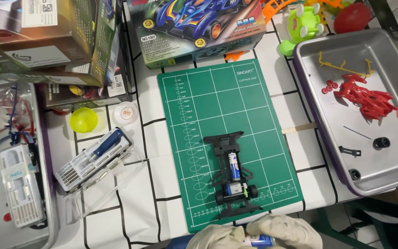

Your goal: The person assembles a black plastic toy chassis on a green cutting mat. They insert two batteries into the compartment, secure the battery cover, and then use a screwdriver to tighten a screw on the chassis.

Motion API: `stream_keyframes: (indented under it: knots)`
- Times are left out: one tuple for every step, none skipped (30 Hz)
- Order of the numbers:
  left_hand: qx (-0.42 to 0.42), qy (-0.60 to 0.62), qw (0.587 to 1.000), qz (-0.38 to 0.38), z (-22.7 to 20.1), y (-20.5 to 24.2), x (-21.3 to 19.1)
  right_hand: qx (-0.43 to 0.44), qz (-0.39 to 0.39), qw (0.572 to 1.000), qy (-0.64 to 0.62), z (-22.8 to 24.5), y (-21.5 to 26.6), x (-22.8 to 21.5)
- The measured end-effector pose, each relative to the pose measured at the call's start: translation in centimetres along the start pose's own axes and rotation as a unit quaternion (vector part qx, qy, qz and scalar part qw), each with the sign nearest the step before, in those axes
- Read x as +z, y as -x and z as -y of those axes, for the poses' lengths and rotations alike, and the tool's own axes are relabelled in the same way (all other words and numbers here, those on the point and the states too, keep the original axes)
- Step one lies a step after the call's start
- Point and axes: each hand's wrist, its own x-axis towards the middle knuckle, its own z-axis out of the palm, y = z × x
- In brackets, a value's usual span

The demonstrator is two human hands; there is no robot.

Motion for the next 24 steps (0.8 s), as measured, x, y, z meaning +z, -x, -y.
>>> stream_keyframes:
  knots:
    - [-0.015,0.006,1.000,-0.006,-0.2,0.0,-0.3,0.101,-0.035,0.993,-0.050,-0.3,-0.4,-0.5]
    - [-0.030,0.012,0.999,-0.012,-0.3,0.0,-0.6,0.201,-0.069,0.972,-0.101,-0.6,-0.7,-1.0]
    - [-0.046,0.017,0.999,-0.018,-0.4,0.0,-0.8,0.297,-0.102,0.937,-0.154,-1.1,-1.0,-1.4]
    - [-0.063,0.023,0.997,-0.024,-0.6,0.2,-1.1,0.389,-0.132,0.888,-0.206,-1.4,-1.2,-1.8]
    - [-0.079,0.025,0.996,-0.033,-0.8,0.3,-1.5,0.472,-0.160,0.829,-0.255,-1.8,-1.6,-2.3]
    - [-0.079,0.025,0.996,-0.032,-0.7,0.3,-1.7,0.471,-0.161,0.829,-0.255,-0.4,-1.9,-1.0]
    - [-0.035,0.010,0.996,-0.076,-0.7,0.3,-1.8,0.339,-0.070,0.930,0.125,1.1,-2.1,0.3]
    - [0.009,-0.005,0.993,-0.119,-0.6,0.3,-2.0,0.146,0.031,0.863,0.483,2.5,-2.3,1.6]
    - [0.009,-0.004,0.993,-0.116,-0.4,0.3,-2.0,0.148,0.031,0.862,0.483,2.2,-3.3,1.0]
    - [0.053,-0.018,0.986,-0.158,-0.2,0.3,-2.0,0.056,0.068,0.949,0.303,1.9,-4.2,0.5]
    - [0.096,-0.032,0.975,-0.200,0.0,0.3,-1.9,-0.036,0.103,0.988,0.106,1.7,-5.1,-0.1]
    - [0.096,-0.030,0.975,-0.197,0.2,0.4,-1.9,-0.034,0.102,0.989,0.106,1.5,-4.9,1.4]
    - [0.140,-0.043,0.960,-0.240,0.4,0.4,-1.8,-0.043,-0.037,0.997,0.059,1.5,-4.9,2.7]
    - [0.183,-0.056,0.940,-0.282,0.5,0.4,-1.6,-0.054,-0.176,0.983,0.012,1.4,-4.7,4.1]
    - [0.182,-0.055,0.941,-0.281,0.7,0.5,-1.5,-0.053,-0.176,0.983,0.012,2.1,-5.1,4.2]
    - [0.224,-0.069,0.917,-0.322,0.9,0.6,-1.3,-0.011,-0.214,0.973,0.086,2.7,-5.4,4.3]
    - [0.265,-0.083,0.890,-0.362,1.1,0.7,-1.2,0.031,-0.247,0.955,0.159,3.4,-5.8,4.3]
    - [0.265,-0.083,0.889,-0.364,1.2,0.7,-1.0,0.031,-0.246,0.956,0.160,3.6,-7.1,4.0]
    - [0.305,-0.096,0.858,-0.401,1.4,0.8,-0.7,0.001,-0.215,0.960,0.180,3.9,-8.2,3.6]
    - [0.344,-0.110,0.824,-0.437,1.5,1.0,-0.3,-0.030,-0.185,0.962,0.200,4.3,-9.3,3.3]
    - [0.347,-0.112,0.823,-0.436,1.5,1.0,-0.1,-0.033,-0.187,0.961,0.201,4.7,-10.7,3.7]
    - [0.319,-0.124,0.753,-0.563,1.5,1.2,0.2,0.116,-0.275,0.910,0.289,5.2,-12.1,4.1]
    - [0.286,-0.130,0.664,-0.678,1.6,1.2,0.5,0.264,-0.349,0.823,0.363,5.7,-13.5,4.5]
    - [0.290,-0.130,0.663,-0.678,1.2,1.0,0.3,0.260,-0.351,0.822,0.365,5.2,-13.6,4.2]
